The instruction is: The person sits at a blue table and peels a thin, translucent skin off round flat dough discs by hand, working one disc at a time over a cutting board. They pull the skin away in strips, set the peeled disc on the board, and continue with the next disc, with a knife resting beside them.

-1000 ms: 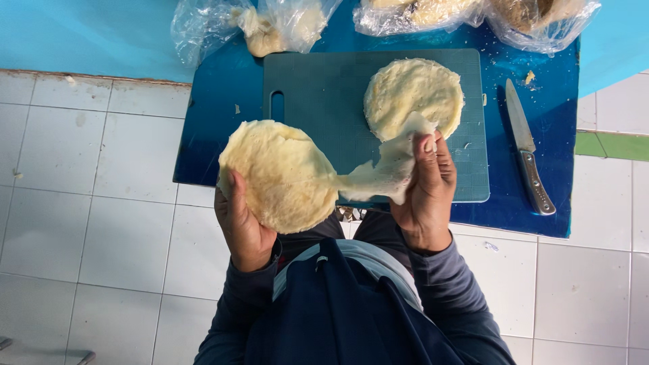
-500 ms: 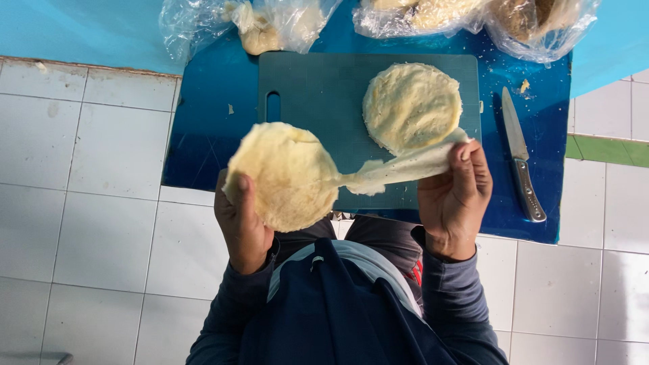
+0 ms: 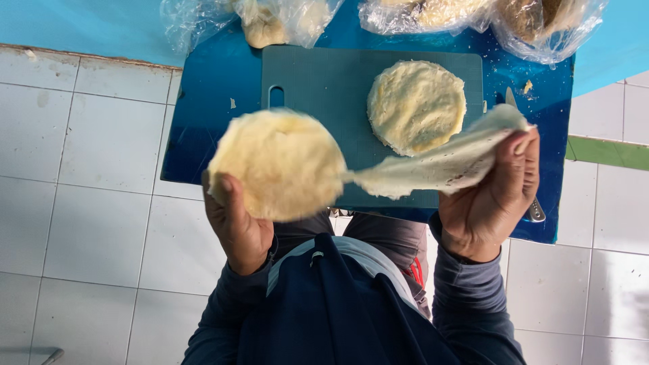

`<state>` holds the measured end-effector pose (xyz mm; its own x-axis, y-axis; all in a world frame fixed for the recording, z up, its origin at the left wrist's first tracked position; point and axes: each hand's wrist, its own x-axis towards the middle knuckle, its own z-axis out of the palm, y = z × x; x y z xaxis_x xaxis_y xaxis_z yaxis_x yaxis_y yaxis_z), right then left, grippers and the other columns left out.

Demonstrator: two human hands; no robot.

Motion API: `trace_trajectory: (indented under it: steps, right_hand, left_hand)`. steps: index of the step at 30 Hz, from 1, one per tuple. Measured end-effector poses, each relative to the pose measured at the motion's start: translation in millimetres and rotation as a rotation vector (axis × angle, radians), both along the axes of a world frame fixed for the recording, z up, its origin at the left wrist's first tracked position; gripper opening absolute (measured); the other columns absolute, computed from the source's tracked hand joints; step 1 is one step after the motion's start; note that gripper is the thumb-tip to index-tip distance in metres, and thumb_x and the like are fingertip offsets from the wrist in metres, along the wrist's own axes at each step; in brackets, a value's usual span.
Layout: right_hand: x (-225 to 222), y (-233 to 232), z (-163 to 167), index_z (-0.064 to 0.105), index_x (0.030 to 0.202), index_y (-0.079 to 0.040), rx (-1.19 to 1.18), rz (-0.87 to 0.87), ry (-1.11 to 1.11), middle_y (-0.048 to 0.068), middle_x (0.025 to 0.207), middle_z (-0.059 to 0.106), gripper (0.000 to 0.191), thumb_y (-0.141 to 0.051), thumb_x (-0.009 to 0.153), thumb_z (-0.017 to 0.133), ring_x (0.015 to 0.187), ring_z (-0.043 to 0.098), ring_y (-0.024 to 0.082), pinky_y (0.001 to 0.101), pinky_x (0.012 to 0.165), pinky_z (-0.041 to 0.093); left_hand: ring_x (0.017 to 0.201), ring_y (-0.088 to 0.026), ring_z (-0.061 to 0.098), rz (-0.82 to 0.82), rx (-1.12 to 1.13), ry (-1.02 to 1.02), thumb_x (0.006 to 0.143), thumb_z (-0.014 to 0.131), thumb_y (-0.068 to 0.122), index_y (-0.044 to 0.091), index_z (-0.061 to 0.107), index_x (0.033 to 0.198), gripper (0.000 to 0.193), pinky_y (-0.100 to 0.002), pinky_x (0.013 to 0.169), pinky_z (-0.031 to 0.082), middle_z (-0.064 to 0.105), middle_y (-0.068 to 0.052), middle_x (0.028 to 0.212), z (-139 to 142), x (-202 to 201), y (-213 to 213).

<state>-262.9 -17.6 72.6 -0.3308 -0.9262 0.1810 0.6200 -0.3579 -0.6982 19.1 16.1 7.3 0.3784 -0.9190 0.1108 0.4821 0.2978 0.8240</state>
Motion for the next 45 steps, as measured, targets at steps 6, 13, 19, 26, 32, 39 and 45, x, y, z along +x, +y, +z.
trace_trajectory:
  steps: [6, 13, 19, 26, 32, 39, 45]
  right_hand:
    - [-1, 0, -6, 0.059, 0.135, -0.004, 0.03, -0.045, -0.116, 0.01, 0.12, 0.07, 0.023, -0.019, 0.118, 0.056, 0.111, 0.073, 0.021, 0.0445, 0.102, 0.061]
    - [-33, -6, -12, 0.062, 0.135, -0.002, 0.122, -0.19, 0.009, 0.01, 0.117, 0.067, 0.027, -0.023, 0.118, 0.058, 0.105, 0.07, 0.02, 0.0367, 0.096, 0.061]
    - [-83, -58, -1, 0.06, 0.114, -0.002, -0.051, -0.272, 0.433, 0.007, 0.103, 0.062, 0.017, -0.016, 0.124, 0.06, 0.095, 0.061, 0.018, 0.0331, 0.087, 0.054]
    - [-41, -86, -4, 0.065, 0.115, -0.002, -0.195, -0.269, 1.485, 0.011, 0.109, 0.069, 0.009, -0.009, 0.109, 0.066, 0.096, 0.071, 0.02, 0.0322, 0.082, 0.056]
    - [12, -45, -21, 0.072, 0.114, -0.01, -0.348, -0.272, 2.003, 0.006, 0.095, 0.061, 0.025, -0.011, 0.089, 0.075, 0.091, 0.06, 0.027, 0.0423, 0.089, 0.046]
    - [7, -30, -22, 0.072, 0.123, -0.01, -0.393, -0.364, 2.154, 0.005, 0.103, 0.059, 0.034, -0.013, 0.089, 0.073, 0.099, 0.059, 0.025, 0.0431, 0.097, 0.044]
    - [-25, -29, -15, 0.071, 0.12, -0.005, -0.224, -0.312, 1.856, 0.009, 0.1, 0.066, 0.022, 0.003, 0.1, 0.065, 0.094, 0.063, 0.027, 0.0397, 0.085, 0.047]
  left_hand:
    - [0.146, -0.03, 0.052, 0.099, -0.035, 0.299, 0.109, 0.062, 0.036, 0.012, 0.036, 0.158, 0.061, -0.05, 0.114, 0.056, 0.05, -0.012, 0.157, -2, 4, -7]
    - [0.145, -0.033, 0.053, 0.057, 0.016, 0.39, 0.104, 0.064, 0.042, 0.012, 0.029, 0.161, 0.074, -0.052, 0.108, 0.053, 0.047, -0.015, 0.158, -5, 16, -13]
    - [0.146, -0.036, 0.052, 0.071, 0.091, 0.286, 0.101, 0.066, 0.045, 0.012, 0.028, 0.161, 0.078, -0.054, 0.106, 0.053, 0.046, -0.015, 0.159, -8, 21, -14]
    - [0.145, -0.037, 0.052, 0.042, 0.085, 0.247, 0.101, 0.065, 0.048, 0.012, 0.028, 0.161, 0.078, -0.055, 0.103, 0.054, 0.046, -0.016, 0.159, -11, 22, -12]
    - [0.147, -0.036, 0.051, 0.059, 0.096, 0.251, 0.103, 0.063, 0.046, 0.013, 0.028, 0.162, 0.076, -0.055, 0.105, 0.053, 0.044, -0.016, 0.162, -12, 27, -9]
    - [0.148, -0.036, 0.051, 0.029, 0.067, 0.255, 0.104, 0.063, 0.045, 0.012, 0.028, 0.163, 0.077, -0.055, 0.106, 0.053, 0.044, -0.016, 0.162, -13, 27, -7]
    - [0.147, -0.037, 0.051, 0.044, 0.09, 0.228, 0.103, 0.063, 0.046, 0.012, 0.027, 0.162, 0.077, -0.055, 0.104, 0.053, 0.044, -0.017, 0.161, -13, 31, -4]
